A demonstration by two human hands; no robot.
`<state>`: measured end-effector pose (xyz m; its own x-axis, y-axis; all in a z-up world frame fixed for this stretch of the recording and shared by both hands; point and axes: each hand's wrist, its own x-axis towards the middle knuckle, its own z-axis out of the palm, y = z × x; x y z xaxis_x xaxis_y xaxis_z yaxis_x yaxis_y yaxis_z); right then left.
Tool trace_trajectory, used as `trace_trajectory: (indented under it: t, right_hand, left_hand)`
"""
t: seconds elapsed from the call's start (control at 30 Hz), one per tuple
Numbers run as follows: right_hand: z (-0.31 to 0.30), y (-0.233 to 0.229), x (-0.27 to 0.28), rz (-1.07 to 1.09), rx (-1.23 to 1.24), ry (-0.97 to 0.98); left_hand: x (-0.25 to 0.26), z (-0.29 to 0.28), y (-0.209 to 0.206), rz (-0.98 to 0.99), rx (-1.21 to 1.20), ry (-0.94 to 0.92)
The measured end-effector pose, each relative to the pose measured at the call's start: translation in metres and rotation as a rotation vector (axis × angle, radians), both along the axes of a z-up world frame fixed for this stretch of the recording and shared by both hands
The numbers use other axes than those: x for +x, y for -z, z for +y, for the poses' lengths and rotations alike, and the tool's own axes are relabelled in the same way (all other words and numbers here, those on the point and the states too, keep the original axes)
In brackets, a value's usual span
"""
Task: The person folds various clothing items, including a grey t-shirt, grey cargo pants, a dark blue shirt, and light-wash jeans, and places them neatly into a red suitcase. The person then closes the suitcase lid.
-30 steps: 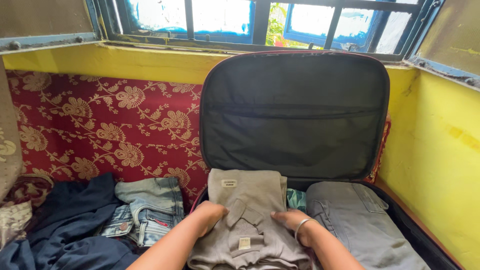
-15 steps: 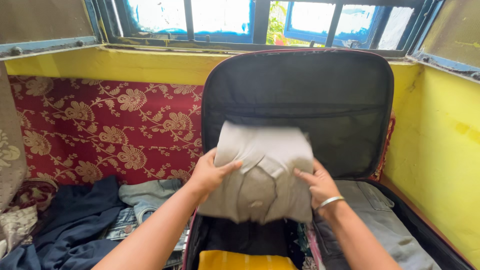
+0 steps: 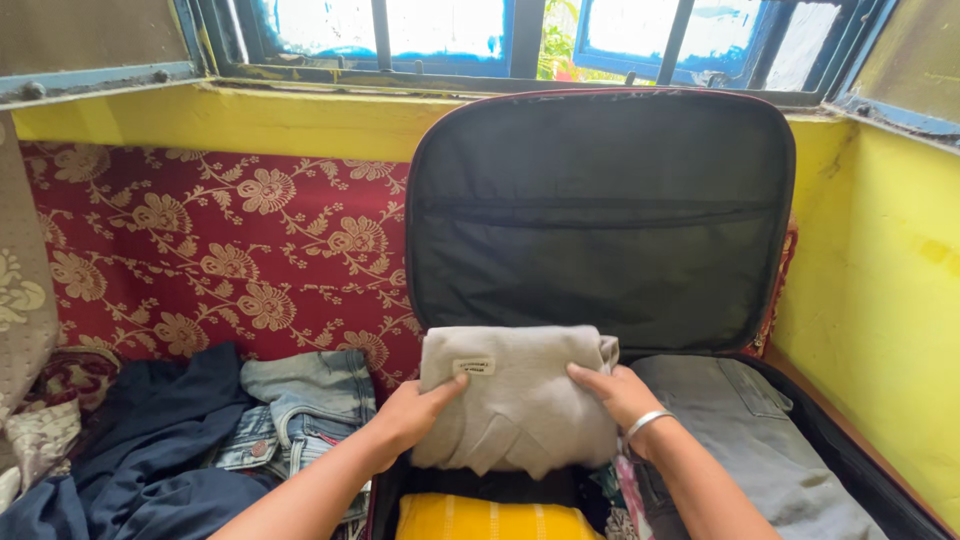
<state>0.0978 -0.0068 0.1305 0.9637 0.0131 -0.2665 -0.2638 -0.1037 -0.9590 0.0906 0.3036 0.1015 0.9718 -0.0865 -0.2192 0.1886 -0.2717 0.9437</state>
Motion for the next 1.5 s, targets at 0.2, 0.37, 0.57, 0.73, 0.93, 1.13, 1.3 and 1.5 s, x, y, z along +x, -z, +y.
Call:
trace_trajectory:
  t: [0.2, 0.37, 0.57, 0.73, 0.93, 1.13, 1.3, 1.5]
  right_hand:
    - [0.005, 0.016, 0.0, -0.012, -0.121, 0.099]
    - [-0.003, 0.037, 0.019, -0.036, -0.039, 0.182]
    - [0.006, 0.086, 0.026, -0.333, -0.694, 0.29]
    - [0.024, 0.07, 0.003, -0.736, -0.817, 0.21]
    - [0.036, 0.118, 0.01, -0.546, -0.965, -0.466]
    - [0.018, 0.112, 0.014, -0.047, -0.899, -0.164]
    - [0.013, 0.106, 0.021, 0.162, -0.93, -0.15]
    - [0.021, 0.079, 0.005, 0.223, -0.526, -0.045]
  left_hand:
    - [0.003, -0.019, 0.012, -0.135, 0.453, -0.243]
    - [-0.004, -0.02, -0.002, -0.395, 0.321, -0.414]
    - [-0.011, -0.023, 0.003, -0.218, 0.573, -0.372]
    - [-0.028, -0.041, -0.01, -0.796, 0.71, -0.049]
    - [-0.047, -0.046, -0.011, -0.133, 0.934, 0.431]
    - [-0.035, -0.052, 0.014, -0.141, 0.911, 0.112]
    - [-0.023, -0.068, 0.007, 0.265, 0.748, -0.11]
    - [-0.019, -0.065, -0.025, 0.367, 0.729, -0.161]
